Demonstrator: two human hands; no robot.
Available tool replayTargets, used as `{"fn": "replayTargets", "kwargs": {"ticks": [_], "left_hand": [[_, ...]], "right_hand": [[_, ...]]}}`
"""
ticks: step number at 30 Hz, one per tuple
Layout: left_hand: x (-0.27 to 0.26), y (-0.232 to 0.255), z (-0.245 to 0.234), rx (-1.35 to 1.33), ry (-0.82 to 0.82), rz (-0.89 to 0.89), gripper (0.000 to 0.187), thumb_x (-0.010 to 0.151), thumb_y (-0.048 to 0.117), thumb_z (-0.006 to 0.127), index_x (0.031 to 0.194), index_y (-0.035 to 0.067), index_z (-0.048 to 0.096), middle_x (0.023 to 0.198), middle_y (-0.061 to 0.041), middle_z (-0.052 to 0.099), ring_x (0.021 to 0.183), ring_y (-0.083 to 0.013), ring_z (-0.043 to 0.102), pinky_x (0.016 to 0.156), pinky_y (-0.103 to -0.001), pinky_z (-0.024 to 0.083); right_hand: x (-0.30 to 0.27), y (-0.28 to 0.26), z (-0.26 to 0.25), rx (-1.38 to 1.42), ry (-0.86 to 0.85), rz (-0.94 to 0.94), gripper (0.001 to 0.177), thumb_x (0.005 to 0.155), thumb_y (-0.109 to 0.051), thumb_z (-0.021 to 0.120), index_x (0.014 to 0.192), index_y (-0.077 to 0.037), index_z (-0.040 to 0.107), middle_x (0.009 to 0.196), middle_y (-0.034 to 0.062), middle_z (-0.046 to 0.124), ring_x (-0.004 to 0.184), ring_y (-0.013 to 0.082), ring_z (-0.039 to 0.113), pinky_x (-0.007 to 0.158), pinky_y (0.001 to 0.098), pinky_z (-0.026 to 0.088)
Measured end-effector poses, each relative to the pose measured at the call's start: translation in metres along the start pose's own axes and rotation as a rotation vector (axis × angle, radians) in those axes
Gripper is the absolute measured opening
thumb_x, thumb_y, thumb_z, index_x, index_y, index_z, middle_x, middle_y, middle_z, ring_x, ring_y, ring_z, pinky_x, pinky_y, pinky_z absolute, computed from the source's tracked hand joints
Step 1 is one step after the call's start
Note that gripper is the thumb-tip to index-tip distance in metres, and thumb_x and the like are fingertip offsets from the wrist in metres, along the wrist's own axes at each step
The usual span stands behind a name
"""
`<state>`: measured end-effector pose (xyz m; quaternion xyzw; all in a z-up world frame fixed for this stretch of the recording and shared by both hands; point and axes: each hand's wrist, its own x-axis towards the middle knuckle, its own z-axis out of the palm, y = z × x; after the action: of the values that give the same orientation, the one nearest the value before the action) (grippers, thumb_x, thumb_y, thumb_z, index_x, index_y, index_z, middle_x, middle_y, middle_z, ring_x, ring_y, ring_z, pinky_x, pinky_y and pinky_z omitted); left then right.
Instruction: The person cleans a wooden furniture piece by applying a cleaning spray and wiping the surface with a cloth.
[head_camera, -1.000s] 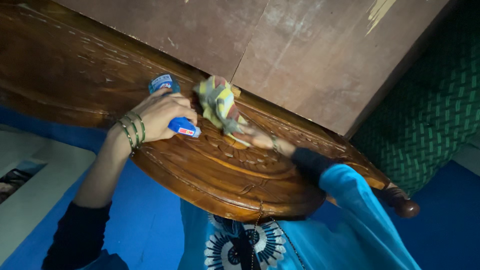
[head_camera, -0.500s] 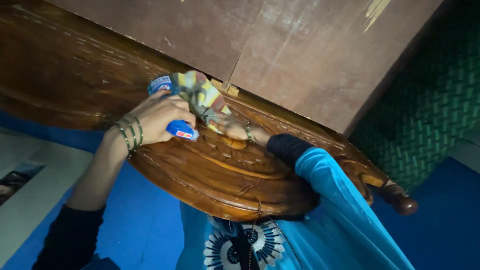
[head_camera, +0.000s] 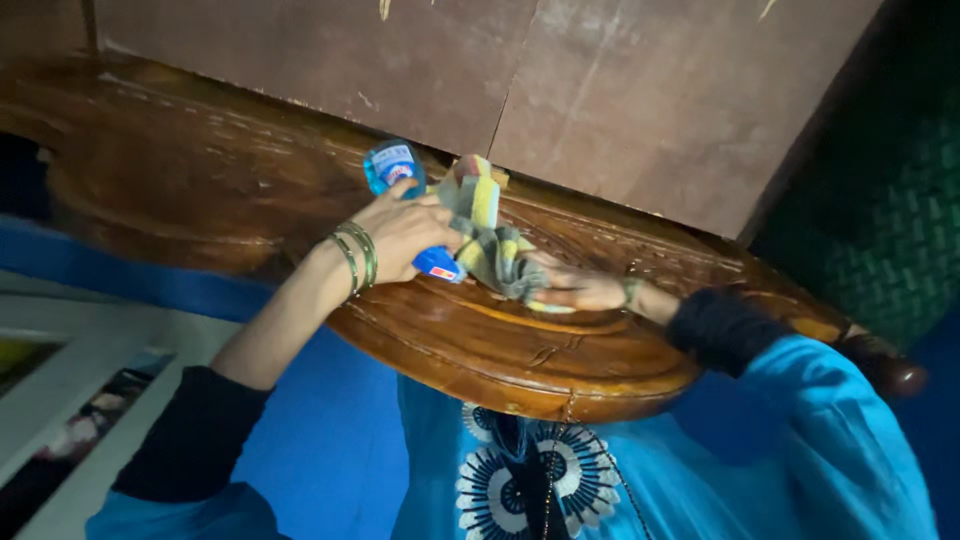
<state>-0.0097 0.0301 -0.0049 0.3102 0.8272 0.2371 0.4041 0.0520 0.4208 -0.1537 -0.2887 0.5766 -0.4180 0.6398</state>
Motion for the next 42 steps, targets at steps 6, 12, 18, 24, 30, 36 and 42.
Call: {"fn": "replayTargets", "kwargs": {"ticks": [6,12,18,24,30,36,42], "left_hand": [[0.010,0.005,-0.006,0.007,-0.004,0.102,0.053,0.065,0.012,0.085,0.115,0.022,0.069,0.106,-0.002,0.066,0.117,-0.0239,0.057,0.112,-0.049,0.032],[0.021,0.006,0.001,0.022,0.076,0.223,0.054,0.061,0.012,0.087,0.112,0.018,0.069,0.105,-0.004,0.068,0.114,-0.0259,0.059,0.115,-0.046,0.034],[0.024,0.012,-0.003,0.008,0.049,0.198,0.054,0.056,0.012,0.087,0.107,0.015,0.069,0.104,-0.007,0.067,0.113,-0.0273,0.059,0.100,-0.044,0.043],[0.034,0.013,0.004,0.068,-0.014,0.211,0.046,0.063,0.014,0.086,0.106,0.015,0.071,0.102,-0.006,0.067,0.110,-0.0288,0.060,0.097,-0.043,0.048],[0.045,0.013,0.013,0.032,-0.070,0.226,0.053,0.059,0.010,0.087,0.110,0.015,0.073,0.101,-0.008,0.068,0.108,-0.0306,0.060,0.096,-0.042,0.049],[0.054,0.016,0.018,0.110,-0.121,0.253,0.055,0.058,0.007,0.086,0.110,0.015,0.073,0.105,-0.007,0.068,0.112,-0.0291,0.060,0.101,-0.042,0.047],[0.064,0.012,0.023,0.211,-0.156,0.215,0.041,0.061,0.008,0.083,0.101,0.013,0.073,0.104,-0.008,0.066,0.110,-0.0292,0.060,0.096,-0.043,0.048]], "right_hand": [[0.066,-0.047,-0.009,-0.090,0.034,0.203,0.077,0.101,-0.062,0.031,0.161,-0.015,0.019,0.166,0.0194,0.026,0.152,0.0309,0.024,0.124,0.0445,0.025],[0.043,-0.011,0.008,-0.091,0.026,0.331,0.074,0.102,-0.061,0.029,0.161,-0.016,0.028,0.168,0.0129,0.027,0.155,0.0298,0.021,0.126,0.0448,0.016],[-0.047,-0.006,-0.011,-0.032,-0.042,0.070,0.079,0.101,-0.059,0.032,0.162,-0.010,0.025,0.172,0.0145,0.013,0.160,0.0300,0.005,0.128,0.0444,0.006],[-0.002,-0.007,-0.015,-0.110,-0.021,0.270,0.083,0.102,-0.057,0.042,0.163,-0.010,0.011,0.168,0.0172,0.013,0.156,0.0314,0.012,0.126,0.0446,0.015],[0.003,-0.023,-0.012,0.156,0.037,0.412,0.080,0.096,-0.059,0.040,0.163,-0.021,0.019,0.165,0.0080,0.031,0.149,0.0253,0.032,0.118,0.0396,0.032],[-0.059,0.014,0.005,0.499,0.110,0.412,0.071,0.100,-0.056,0.051,0.155,-0.011,0.043,0.167,0.0080,0.040,0.153,0.0242,0.037,0.123,0.0356,0.029],[-0.005,0.092,-0.010,-0.247,0.149,-0.373,0.087,0.084,-0.032,0.064,0.161,-0.006,0.033,0.162,0.0252,0.036,0.146,0.0310,0.033,0.114,0.0410,0.034]]}}
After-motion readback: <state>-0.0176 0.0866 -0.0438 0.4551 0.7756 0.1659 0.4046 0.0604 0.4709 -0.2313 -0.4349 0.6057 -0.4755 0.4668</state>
